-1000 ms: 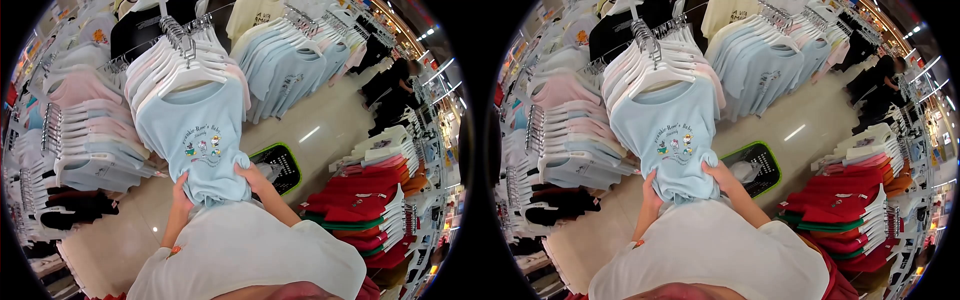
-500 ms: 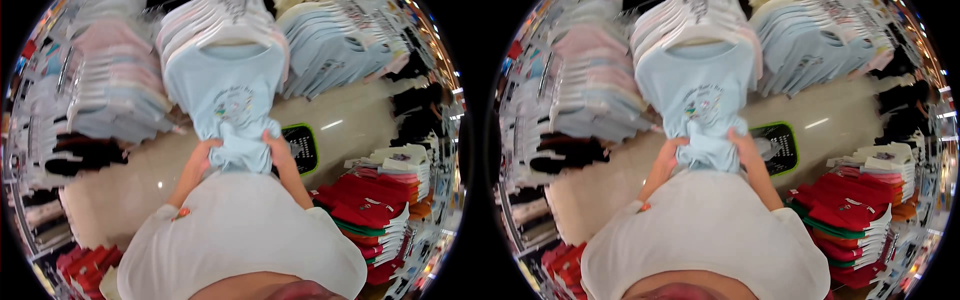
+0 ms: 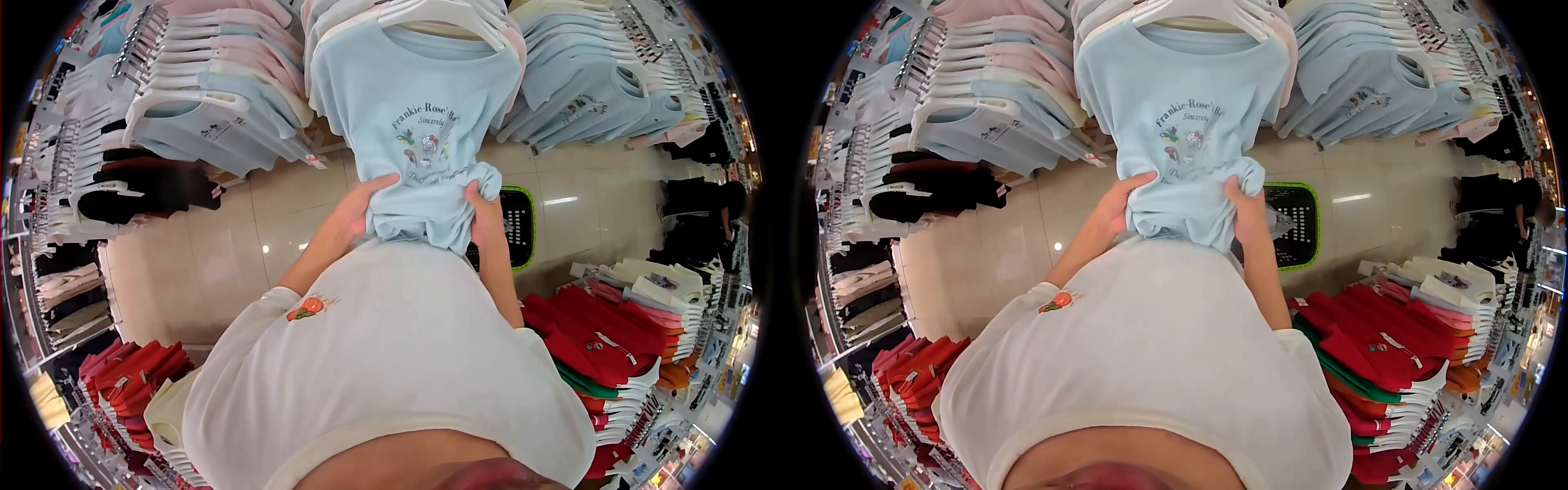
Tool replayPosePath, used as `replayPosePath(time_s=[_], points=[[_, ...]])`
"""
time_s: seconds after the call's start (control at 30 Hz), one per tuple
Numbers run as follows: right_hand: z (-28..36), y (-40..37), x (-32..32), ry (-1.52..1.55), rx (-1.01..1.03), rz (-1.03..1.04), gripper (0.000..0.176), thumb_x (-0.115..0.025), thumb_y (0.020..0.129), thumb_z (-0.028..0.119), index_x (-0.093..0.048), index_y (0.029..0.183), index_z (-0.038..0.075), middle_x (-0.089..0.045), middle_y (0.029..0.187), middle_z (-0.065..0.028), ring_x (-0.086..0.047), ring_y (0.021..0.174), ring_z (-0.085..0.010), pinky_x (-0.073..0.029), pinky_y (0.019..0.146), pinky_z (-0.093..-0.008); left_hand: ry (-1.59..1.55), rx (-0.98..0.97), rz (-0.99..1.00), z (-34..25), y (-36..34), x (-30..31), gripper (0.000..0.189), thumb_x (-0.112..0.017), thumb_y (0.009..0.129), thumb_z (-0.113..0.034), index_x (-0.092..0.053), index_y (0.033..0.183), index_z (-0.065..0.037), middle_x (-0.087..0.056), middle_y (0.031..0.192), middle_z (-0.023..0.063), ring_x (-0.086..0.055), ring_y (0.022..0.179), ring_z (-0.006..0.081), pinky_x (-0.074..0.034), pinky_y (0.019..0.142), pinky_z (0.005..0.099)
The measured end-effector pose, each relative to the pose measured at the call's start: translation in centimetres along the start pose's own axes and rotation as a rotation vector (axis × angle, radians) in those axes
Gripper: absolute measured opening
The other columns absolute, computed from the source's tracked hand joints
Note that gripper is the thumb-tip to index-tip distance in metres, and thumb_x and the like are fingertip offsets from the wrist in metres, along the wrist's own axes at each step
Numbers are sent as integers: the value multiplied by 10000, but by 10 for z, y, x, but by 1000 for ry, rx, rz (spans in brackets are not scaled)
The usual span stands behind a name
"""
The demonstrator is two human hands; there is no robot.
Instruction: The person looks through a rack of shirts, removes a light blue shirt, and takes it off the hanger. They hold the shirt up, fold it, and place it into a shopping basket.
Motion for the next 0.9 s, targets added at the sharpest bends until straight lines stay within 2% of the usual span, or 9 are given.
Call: replayPosePath(time_s=[0.1, 0.27, 0.37, 0.5, 0.6, 0.67, 0.77, 0.87, 0.9], points=[[-3, 10, 7, -193, 117, 83, 460, -683, 933, 128, -504, 1342, 16, -598, 1290, -102, -588, 1161, -232, -484, 996, -390, -67, 44, 6, 2, 5, 14, 534, -657, 901, -167, -467, 1349, 52, -599, 1288, 202, -618, 1155, 338, -489, 1022, 466], [-7, 5, 5, 39, -39, 38, 524, -606, 989, 298, -439, 1387, 1, -579, 1339, -135, -565, 1236, -270, -453, 1056, -445, -152, -53, 71, -6, -2, 10, 531, -590, 890, -103, -440, 1370, 69, -571, 1326, 223, -594, 1188, 362, -461, 1057, 482], [-17, 5, 5, 122, -134, -10, 568, -636, 975, 293, -417, 1418, 12, -547, 1375, -125, -548, 1247, -259, -472, 1029, -429, -261, -13, 164, 3, 4, 11, 540, -587, 867, -77, -443, 1367, 71, -566, 1330, 239, -576, 1205, 389, -436, 1074, 518], [-19, 11, 18, 135, -74, 105, 628, -579, 985, 400, -372, 1445, 26, -481, 1441, -154, -484, 1324, -298, -411, 1098, -465, -225, -67, 152, 0, 3, 12, 551, -570, 866, -77, -430, 1377, 73, -560, 1339, 239, -573, 1207, 395, -438, 1072, 520], [-11, 8, 16, 340, -59, 177, 604, -635, 966, 301, -377, 1440, 32, -503, 1416, -158, -508, 1297, -313, -422, 1091, -465, -302, -132, 222, -12, -5, 11, 572, -588, 873, -94, -414, 1398, 51, -561, 1341, 224, -580, 1199, 388, -453, 1057, 517], [-10, 7, 19, 230, -21, 173, 616, -670, 936, 221, -378, 1441, 26, -504, 1410, -163, -507, 1297, -316, -416, 1097, -464, -442, -140, 411, -18, -13, 3, 585, -607, 877, -114, -412, 1408, 36, -555, 1351, 219, -577, 1202, 389, -451, 1058, 525], [-6, 8, 9, 91, -40, 175, 666, -705, 893, 134, -362, 1452, 15, -501, 1409, -170, -500, 1303, -314, -404, 1108, -462, -479, -80, 420, -19, -16, -11, 622, -667, 883, -154, -408, 1421, 21, -556, 1358, 202, -579, 1207, 364, -456, 1062, 499], [-7, 6, 4, -36, 5, 139, 678, -701, 890, 117, -351, 1459, 1, -498, 1415, -161, -503, 1302, -306, -405, 1108, -458, 17, -93, 15, -14, 6, 11, 659, -711, 881, -171, -398, 1425, 31, -547, 1370, 193, -582, 1213, 332, -461, 1067, 467], [-5, 8, 4, -80, 38, 126, 673, -694, 895, 120, -350, 1460, -4, -498, 1417, -156, -506, 1300, -302, -407, 1105, -456, 32, -86, 55, -15, 10, 4, 639, -697, 891, -155, -398, 1423, 35, -547, 1370, 196, -580, 1218, 326, -465, 1063, 462]])
Point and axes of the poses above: each hand's wrist, its own y-axis towards the middle knuckle, its own x-axis out of the back of the hand, z = x × y, the point moved 6 cm from there along y, towards the middle knuckle
